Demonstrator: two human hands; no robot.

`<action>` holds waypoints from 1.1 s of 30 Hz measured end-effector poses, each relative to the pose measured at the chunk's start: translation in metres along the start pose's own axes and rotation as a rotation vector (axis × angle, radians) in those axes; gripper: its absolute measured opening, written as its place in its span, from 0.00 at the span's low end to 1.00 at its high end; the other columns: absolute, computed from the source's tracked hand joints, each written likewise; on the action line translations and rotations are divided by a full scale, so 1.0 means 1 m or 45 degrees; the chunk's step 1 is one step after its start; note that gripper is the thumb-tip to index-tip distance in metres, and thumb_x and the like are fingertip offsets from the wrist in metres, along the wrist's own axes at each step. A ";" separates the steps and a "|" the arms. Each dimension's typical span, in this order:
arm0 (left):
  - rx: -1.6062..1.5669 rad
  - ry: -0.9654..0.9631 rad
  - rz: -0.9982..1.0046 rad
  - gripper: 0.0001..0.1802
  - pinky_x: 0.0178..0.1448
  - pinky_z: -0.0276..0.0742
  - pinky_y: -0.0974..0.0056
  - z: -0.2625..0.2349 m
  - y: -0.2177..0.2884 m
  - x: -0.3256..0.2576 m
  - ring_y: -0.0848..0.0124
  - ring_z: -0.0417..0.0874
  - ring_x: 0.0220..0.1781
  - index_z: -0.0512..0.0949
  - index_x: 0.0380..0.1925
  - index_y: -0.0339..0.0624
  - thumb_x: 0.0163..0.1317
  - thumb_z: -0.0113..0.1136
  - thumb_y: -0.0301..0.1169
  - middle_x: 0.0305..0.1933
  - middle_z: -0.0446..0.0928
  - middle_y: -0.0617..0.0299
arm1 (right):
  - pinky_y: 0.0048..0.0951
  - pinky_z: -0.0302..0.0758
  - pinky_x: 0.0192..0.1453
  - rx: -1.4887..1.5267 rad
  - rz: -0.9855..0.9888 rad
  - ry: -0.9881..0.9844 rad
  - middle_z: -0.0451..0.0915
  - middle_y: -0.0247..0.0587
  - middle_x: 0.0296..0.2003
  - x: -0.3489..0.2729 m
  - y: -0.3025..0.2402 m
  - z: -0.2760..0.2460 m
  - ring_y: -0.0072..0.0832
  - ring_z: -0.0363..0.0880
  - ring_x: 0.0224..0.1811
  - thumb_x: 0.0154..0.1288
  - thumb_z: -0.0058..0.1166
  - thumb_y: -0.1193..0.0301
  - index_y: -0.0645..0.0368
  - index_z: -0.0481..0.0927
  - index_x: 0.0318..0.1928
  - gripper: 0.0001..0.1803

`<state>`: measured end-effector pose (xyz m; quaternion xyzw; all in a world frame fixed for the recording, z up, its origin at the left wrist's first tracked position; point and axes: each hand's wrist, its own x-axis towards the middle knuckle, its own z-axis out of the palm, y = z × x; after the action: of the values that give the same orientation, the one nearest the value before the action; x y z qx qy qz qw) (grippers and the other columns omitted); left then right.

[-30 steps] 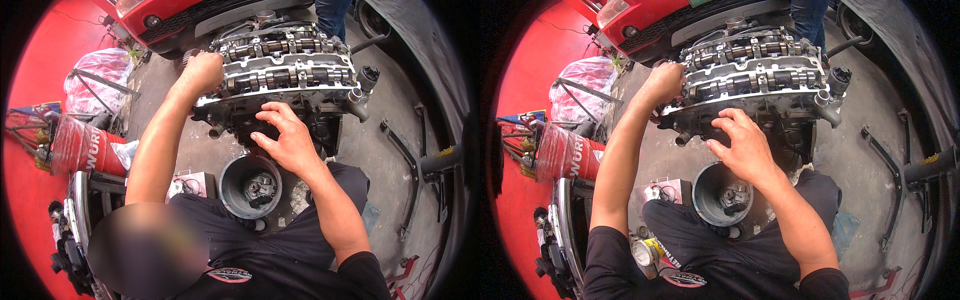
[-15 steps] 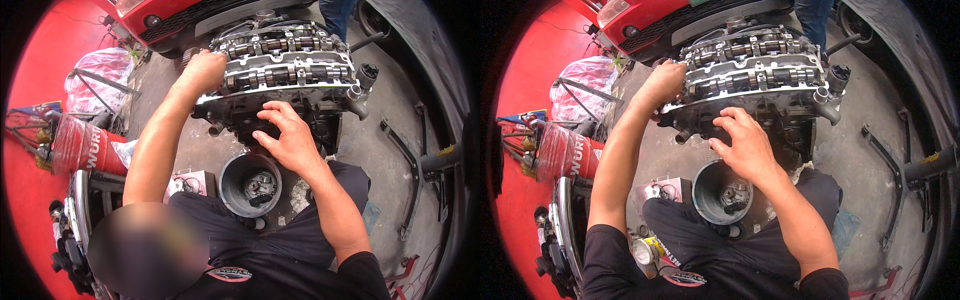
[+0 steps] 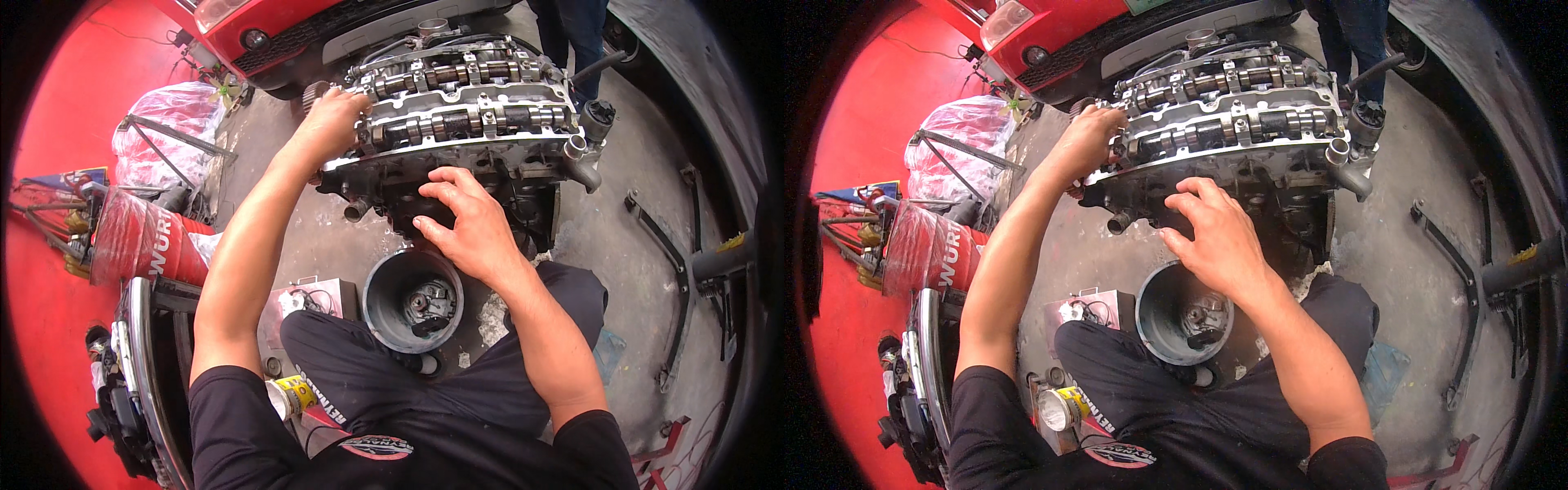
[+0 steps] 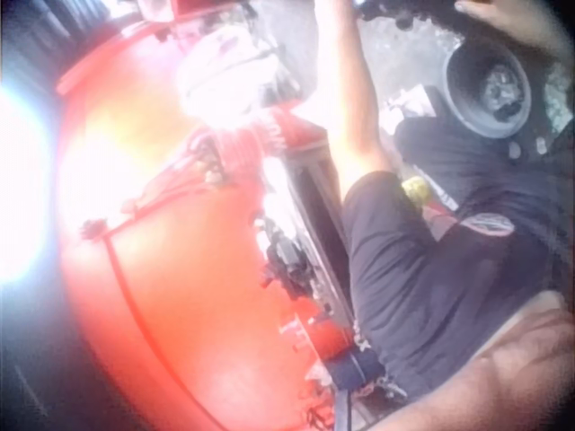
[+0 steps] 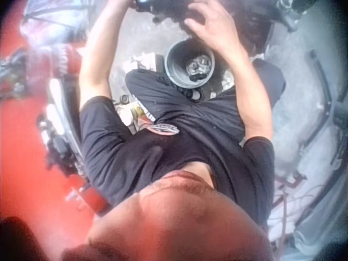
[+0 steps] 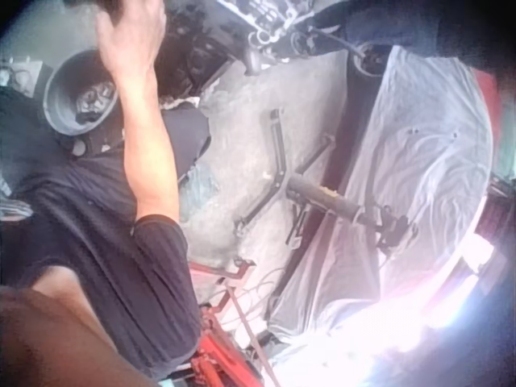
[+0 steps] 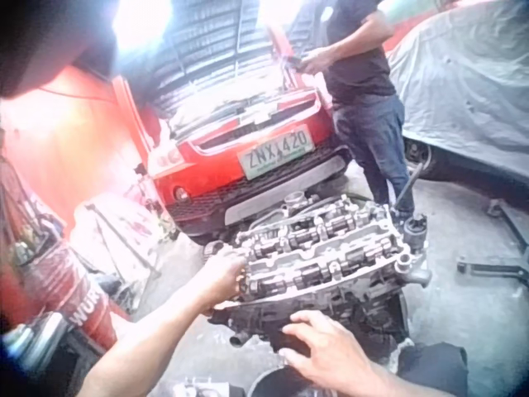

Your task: The person sits on the floor and installs small metal engine components onto a disassembled engine block. They repeatedly pick up parts, wipe them with a cloth, apply lubricant from a container, and place them into the engine's camshaft area.

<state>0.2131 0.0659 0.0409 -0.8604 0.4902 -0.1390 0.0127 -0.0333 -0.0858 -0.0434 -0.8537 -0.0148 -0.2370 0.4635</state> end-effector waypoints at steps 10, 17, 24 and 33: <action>-0.192 0.217 -0.626 0.15 0.49 0.78 0.47 0.012 0.053 -0.037 0.46 0.86 0.42 0.83 0.34 0.37 0.66 0.67 0.40 0.35 0.84 0.44 | 0.44 0.74 0.67 -0.018 -0.010 0.015 0.77 0.42 0.59 -0.002 0.004 0.000 0.44 0.77 0.63 0.61 0.68 0.66 0.59 0.84 0.52 0.20; -0.249 0.236 -0.557 0.15 0.46 0.79 0.47 0.010 0.046 -0.039 0.47 0.86 0.39 0.82 0.33 0.37 0.63 0.69 0.40 0.33 0.85 0.45 | 0.43 0.74 0.66 -0.071 -0.008 -0.036 0.77 0.42 0.59 -0.001 0.004 0.010 0.43 0.77 0.61 0.62 0.68 0.66 0.59 0.83 0.52 0.20; -0.106 0.150 -0.627 0.15 0.48 0.78 0.45 0.003 0.052 -0.027 0.44 0.86 0.43 0.82 0.36 0.38 0.65 0.66 0.40 0.35 0.84 0.43 | 0.43 0.74 0.66 -0.065 -0.015 -0.048 0.77 0.42 0.58 0.002 0.004 0.012 0.43 0.77 0.62 0.62 0.68 0.66 0.59 0.83 0.52 0.19; -0.336 0.253 -0.478 0.10 0.52 0.77 0.48 0.000 0.049 -0.033 0.46 0.83 0.45 0.83 0.38 0.36 0.64 0.67 0.33 0.40 0.82 0.45 | 0.43 0.73 0.66 -0.059 -0.017 -0.040 0.77 0.43 0.58 0.002 0.004 0.007 0.42 0.77 0.62 0.63 0.67 0.66 0.59 0.83 0.53 0.20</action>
<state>0.1558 0.0686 0.0256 -0.9126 0.3347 -0.1575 -0.1740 -0.0275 -0.0830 -0.0491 -0.8676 -0.0223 -0.2269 0.4419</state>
